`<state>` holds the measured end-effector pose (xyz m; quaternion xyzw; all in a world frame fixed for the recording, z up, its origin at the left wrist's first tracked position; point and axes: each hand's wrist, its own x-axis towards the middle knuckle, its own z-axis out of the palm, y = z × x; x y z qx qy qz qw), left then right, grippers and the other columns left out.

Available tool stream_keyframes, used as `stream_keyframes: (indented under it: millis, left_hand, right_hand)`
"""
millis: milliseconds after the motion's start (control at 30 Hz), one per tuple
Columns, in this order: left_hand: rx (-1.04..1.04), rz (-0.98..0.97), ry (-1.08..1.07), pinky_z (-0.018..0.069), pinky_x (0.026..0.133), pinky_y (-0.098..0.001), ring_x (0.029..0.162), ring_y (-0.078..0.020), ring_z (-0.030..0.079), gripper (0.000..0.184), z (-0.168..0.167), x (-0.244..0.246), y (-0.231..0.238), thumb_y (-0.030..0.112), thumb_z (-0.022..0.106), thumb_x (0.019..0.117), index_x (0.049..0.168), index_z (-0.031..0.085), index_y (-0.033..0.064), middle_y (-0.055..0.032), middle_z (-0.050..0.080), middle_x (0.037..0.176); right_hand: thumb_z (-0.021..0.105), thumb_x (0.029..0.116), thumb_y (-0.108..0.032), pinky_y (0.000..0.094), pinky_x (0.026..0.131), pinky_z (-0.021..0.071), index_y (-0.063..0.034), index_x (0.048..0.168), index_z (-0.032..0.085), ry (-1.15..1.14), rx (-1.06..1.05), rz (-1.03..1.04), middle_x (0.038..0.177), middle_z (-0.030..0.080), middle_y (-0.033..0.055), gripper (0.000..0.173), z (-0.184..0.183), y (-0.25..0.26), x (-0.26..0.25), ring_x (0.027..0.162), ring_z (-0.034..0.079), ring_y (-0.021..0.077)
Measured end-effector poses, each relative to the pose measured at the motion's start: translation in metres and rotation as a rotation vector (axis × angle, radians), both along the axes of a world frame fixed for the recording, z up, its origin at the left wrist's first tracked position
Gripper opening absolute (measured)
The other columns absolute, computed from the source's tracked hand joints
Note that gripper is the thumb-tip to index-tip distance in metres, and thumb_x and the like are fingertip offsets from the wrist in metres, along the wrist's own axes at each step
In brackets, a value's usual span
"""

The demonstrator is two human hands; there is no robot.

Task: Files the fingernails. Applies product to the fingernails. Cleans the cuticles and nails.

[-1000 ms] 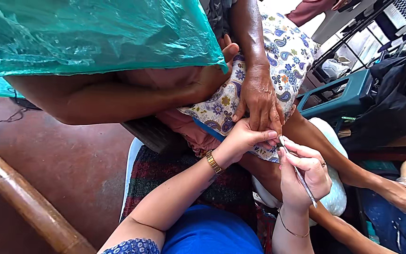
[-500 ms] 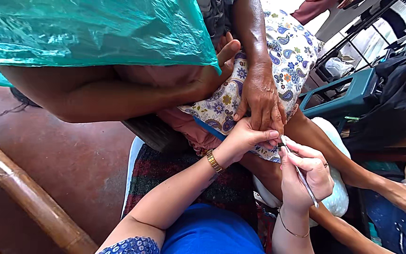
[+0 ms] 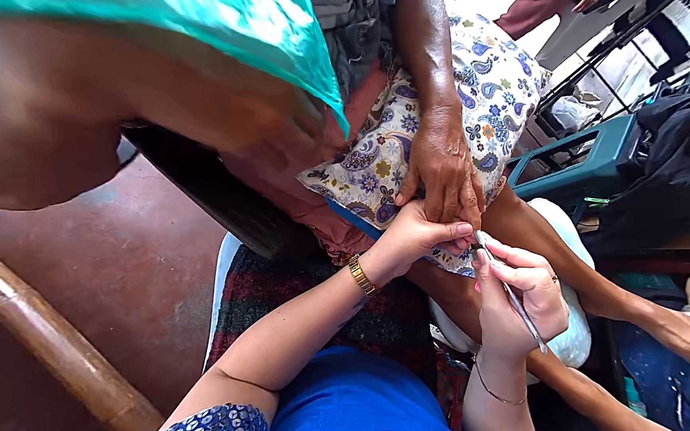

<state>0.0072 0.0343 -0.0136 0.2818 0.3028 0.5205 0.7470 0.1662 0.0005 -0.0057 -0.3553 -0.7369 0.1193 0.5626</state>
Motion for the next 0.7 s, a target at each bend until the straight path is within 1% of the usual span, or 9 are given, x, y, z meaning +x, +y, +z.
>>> stream_keyframes:
  millis: [100, 233, 300, 367, 500, 633, 700]
  left_hand:
    - [-0.002, 0.004, -0.002, 0.0613, 0.068, -0.0242, 0.067, -0.0110, 0.071, 0.008, -0.0003, -0.0001, 0.0002, -0.009, 0.062, 0.0939, 0.093, 0.067, -0.0029, -0.0082, 0.073, 0.077]
    - [-0.009, 0.005, -0.006, 0.0614, 0.068, -0.0244, 0.066, -0.0112, 0.071, 0.009, 0.0003, 0.0004, 0.0003, -0.010, 0.061, 0.0937, 0.093, 0.067, -0.0028, -0.0086, 0.073, 0.077]
    - [-0.007, 0.004, -0.010, 0.0613, 0.067, -0.0238, 0.066, -0.0107, 0.071, 0.009, 0.0003, 0.0000, 0.0005, -0.010, 0.061, 0.0937, 0.092, 0.067, -0.0030, -0.0084, 0.073, 0.076]
    - [-0.004, 0.007, -0.007, 0.0611, 0.067, -0.0241, 0.066, -0.0111, 0.071, 0.008, -0.0011, 0.0004, 0.0004, -0.010, 0.062, 0.0936, 0.093, 0.067, -0.0033, -0.0090, 0.073, 0.077]
    - [0.019, 0.002, -0.006, 0.0610, 0.067, -0.0241, 0.067, -0.0109, 0.071, 0.008, -0.0010, -0.0002, 0.0001, -0.008, 0.062, 0.0944, 0.094, 0.068, -0.0027, -0.0085, 0.073, 0.078]
    - [0.026, 0.005, -0.007, 0.0610, 0.068, -0.0239, 0.067, -0.0106, 0.071, 0.008, -0.0016, -0.0004, 0.0002, -0.008, 0.062, 0.0945, 0.095, 0.068, -0.0028, -0.0081, 0.073, 0.078]
    - [0.024, 0.001, -0.006, 0.0610, 0.068, -0.0238, 0.067, -0.0106, 0.071, 0.008, -0.0013, -0.0004, 0.0001, -0.008, 0.062, 0.0946, 0.094, 0.068, -0.0028, -0.0081, 0.073, 0.077]
  right_hand:
    - [0.066, 0.0893, 0.004, 0.0275, 0.084, 0.0643, -0.0069, 0.082, 0.059, -0.022, 0.014, -0.001, 0.098, 0.073, 0.0075, 0.015, -0.0004, 0.0011, -0.0006, 0.100, 0.075, 0.0169]
    - [0.069, 0.0885, 0.004, 0.0270, 0.081, 0.0648, -0.0070, 0.083, 0.060, 0.025, -0.017, 0.006, 0.098, 0.074, 0.0072, 0.015, -0.0003, 0.0002, 0.0001, 0.097, 0.075, 0.0166]
    - [0.069, 0.0889, 0.004, 0.0279, 0.083, 0.0648, -0.0072, 0.083, 0.060, 0.018, -0.012, 0.003, 0.097, 0.074, 0.0064, 0.016, 0.0000, 0.0004, -0.0005, 0.098, 0.075, 0.0165]
    - [0.069, 0.0886, 0.004, 0.0270, 0.084, 0.0639, -0.0070, 0.083, 0.059, 0.000, 0.012, -0.012, 0.097, 0.074, 0.0067, 0.016, -0.0018, 0.0015, -0.0021, 0.099, 0.075, 0.0159]
    - [0.069, 0.0890, 0.004, 0.0254, 0.078, 0.0646, -0.0073, 0.084, 0.063, 0.052, -0.048, 0.023, 0.099, 0.075, 0.0063, 0.014, 0.0008, 0.0010, 0.0012, 0.095, 0.075, 0.0150]
    - [0.069, 0.0885, 0.005, 0.0260, 0.082, 0.0640, -0.0066, 0.083, 0.061, 0.024, -0.010, 0.003, 0.097, 0.074, 0.0067, 0.015, -0.0003, 0.0024, -0.0019, 0.097, 0.075, 0.0152]
    - [0.069, 0.0884, 0.005, 0.0258, 0.078, 0.0646, -0.0074, 0.083, 0.062, 0.052, -0.032, 0.013, 0.098, 0.074, 0.0066, 0.015, 0.0000, 0.0021, -0.0008, 0.094, 0.075, 0.0154]
